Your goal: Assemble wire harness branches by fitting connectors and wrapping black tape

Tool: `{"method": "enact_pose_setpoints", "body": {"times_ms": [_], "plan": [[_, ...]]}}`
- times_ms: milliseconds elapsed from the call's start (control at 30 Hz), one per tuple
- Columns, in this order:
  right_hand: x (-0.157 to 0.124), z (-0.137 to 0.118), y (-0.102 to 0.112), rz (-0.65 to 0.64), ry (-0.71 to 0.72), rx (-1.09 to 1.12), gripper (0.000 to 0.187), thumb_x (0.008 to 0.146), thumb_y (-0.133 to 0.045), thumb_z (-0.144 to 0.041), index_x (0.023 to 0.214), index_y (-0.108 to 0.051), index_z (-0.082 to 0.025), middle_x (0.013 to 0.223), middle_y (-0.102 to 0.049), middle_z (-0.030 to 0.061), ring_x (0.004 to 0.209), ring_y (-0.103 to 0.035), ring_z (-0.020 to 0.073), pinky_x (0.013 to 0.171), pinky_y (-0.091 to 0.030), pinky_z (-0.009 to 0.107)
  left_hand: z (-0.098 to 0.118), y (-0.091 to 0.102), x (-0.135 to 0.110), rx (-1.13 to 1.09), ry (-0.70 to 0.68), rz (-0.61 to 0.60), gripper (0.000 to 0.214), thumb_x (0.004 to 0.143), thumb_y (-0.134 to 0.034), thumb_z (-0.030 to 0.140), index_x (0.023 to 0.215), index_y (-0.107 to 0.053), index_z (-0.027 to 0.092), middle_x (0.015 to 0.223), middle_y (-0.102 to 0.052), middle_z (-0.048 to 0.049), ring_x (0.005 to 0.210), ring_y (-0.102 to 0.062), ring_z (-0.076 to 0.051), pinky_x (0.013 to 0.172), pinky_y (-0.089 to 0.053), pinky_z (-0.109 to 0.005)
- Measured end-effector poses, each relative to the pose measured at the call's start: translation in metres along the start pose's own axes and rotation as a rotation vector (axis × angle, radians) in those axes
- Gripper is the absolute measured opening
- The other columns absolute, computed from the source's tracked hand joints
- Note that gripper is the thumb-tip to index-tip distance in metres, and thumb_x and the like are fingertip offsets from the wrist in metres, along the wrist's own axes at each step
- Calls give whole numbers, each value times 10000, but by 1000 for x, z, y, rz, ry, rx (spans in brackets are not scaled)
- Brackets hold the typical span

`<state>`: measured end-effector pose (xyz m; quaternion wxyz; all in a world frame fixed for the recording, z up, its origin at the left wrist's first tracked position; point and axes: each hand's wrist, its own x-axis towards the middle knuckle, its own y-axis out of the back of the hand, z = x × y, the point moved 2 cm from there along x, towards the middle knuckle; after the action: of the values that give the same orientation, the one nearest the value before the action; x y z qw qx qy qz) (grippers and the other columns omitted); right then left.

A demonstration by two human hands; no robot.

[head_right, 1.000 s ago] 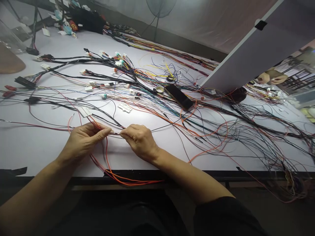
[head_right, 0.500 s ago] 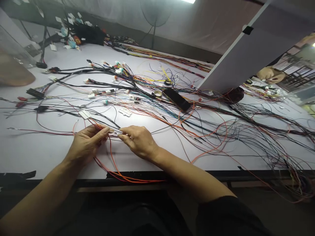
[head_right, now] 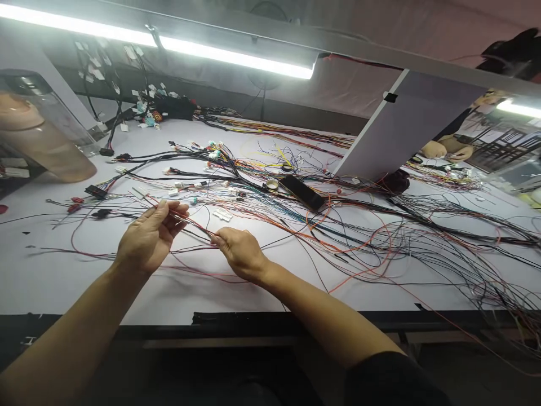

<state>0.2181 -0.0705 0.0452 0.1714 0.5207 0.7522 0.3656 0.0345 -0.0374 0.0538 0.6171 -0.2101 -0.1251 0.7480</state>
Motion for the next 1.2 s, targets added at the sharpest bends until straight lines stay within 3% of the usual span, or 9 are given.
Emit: {"method": "enact_pose_setpoints", "body": {"times_ms": [200,333,433,533,633,767,900,1100,1200], "plan": [[-9,24,-10,67,90,-359,293,1001,-410,-290,830,-612,-165,780,-653,19,714,-531,127,658,-258,279,-19,4,-4,-59,76,114,161,844,-647,257,786,-683,112,787,-691,-73,738,-658,-146,734,-537,-271],[-14,23,-13,62,76,-438,260,980,-468,-296,835,-646,-175,817,-668,27,757,-543,144,671,-247,293,-23,10,-13,-58,137,152,148,871,-609,218,812,-684,105,825,-694,-80,757,-664,-146,723,-540,-265],[-16,12,-9,137,91,-364,233,961,-506,-365,987,-665,-197,955,-688,39,857,-568,169,727,-282,295,-24,16,-22,-56,170,150,131,848,-647,236,848,-694,113,884,-700,-85,791,-665,-155,727,-532,-271],[-11,-6,-10,183,126,-277,331,968,-477,-415,1153,-620,-181,1031,-694,64,915,-587,185,777,-307,304,-26,18,-31,-80,151,146,192,775,-736,292,852,-704,119,863,-702,-76,801,-657,-160,785,-510,-296],[0,-19,-23,86,87,-177,334,1004,-386,-383,1024,-660,-193,874,-707,35,792,-600,157,745,-326,288,-28,17,-36,-58,107,140,293,696,-801,369,844,-715,132,867,-711,-76,867,-640,-159,831,-451,-280],[10,-19,-39,25,-37,86,360,1001,-377,-364,849,-652,-189,738,-658,2,656,-562,119,625,-342,235,-29,17,-36,29,86,146,343,683,-795,439,881,-727,167,917,-717,-84,941,-601,-158,759,-381,-246],[10,-11,-45,82,-46,227,287,961,-458,-363,843,-655,-191,747,-646,3,675,-555,118,639,-383,217,-27,18,-34,-4,131,116,344,660,-813,424,869,-724,166,919,-707,-83,907,-588,-157,752,-385,-250],[8,-5,-49,208,-61,272,280,956,-467,-379,877,-657,-189,766,-664,13,667,-564,116,644,-404,212,-16,7,-29,-49,148,-23,426,765,-731,426,1098,-662,171,943,-677,-69,879,-586,-152,835,-450,-297],[9,-2,-50,243,-53,196,307,972,-434,-387,881,-650,-187,784,-675,16,679,-581,118,646,-391,211,-16,-3,-20,-91,139,-11,376,769,-718,459,952,-668,134,750,-625,-39,801,-591,-151,827,-468,-295]]}}
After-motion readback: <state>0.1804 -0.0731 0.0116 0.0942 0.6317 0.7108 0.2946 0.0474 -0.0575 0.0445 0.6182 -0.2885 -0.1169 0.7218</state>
